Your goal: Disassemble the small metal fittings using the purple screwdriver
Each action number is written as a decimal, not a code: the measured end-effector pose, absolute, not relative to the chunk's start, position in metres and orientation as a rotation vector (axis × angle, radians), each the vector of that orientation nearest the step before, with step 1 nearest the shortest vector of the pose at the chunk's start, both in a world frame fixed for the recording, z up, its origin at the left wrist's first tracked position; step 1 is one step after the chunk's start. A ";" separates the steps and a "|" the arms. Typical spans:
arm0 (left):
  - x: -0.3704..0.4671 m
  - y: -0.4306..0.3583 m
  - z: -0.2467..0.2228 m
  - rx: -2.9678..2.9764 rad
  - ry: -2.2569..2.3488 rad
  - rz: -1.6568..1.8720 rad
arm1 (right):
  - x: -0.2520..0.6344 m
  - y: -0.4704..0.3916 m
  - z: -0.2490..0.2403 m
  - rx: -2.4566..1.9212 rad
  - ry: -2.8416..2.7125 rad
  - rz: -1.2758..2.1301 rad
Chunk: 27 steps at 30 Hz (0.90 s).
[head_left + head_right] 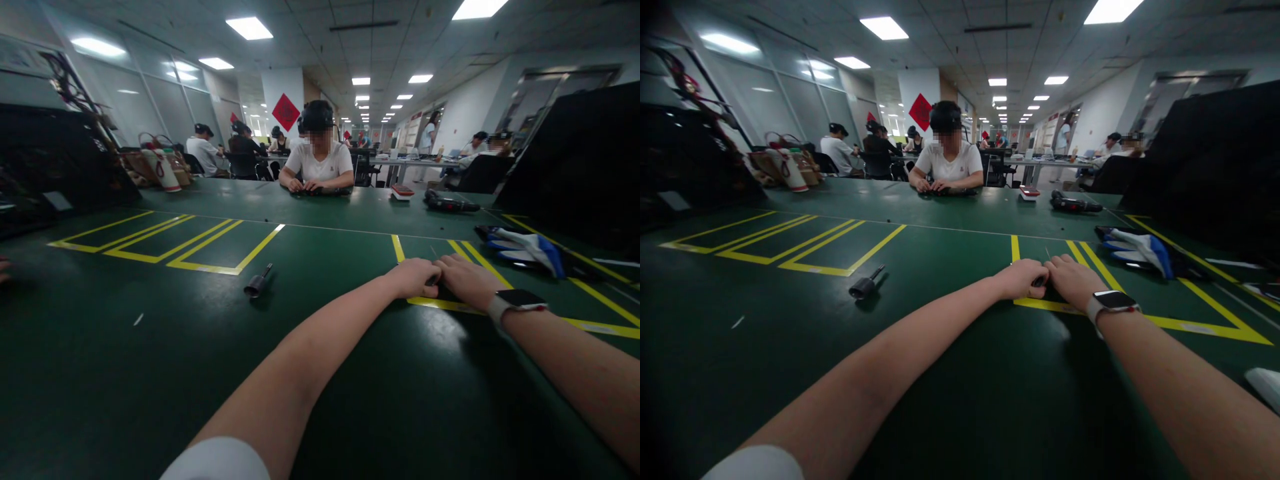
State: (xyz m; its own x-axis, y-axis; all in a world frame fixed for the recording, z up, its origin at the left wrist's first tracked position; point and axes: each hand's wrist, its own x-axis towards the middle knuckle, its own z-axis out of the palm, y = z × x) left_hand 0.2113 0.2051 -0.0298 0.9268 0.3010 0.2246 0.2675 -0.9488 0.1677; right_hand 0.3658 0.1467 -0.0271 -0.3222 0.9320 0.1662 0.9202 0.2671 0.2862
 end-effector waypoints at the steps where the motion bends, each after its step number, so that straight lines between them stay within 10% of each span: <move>1: 0.215 0.206 -0.030 2.951 0.419 0.375 | 0.370 0.147 -0.028 1.822 2.469 0.514; 27: 0.086 0.169 0.006 3.063 0.582 0.804 | 0.337 0.107 0.008 2.172 2.655 0.753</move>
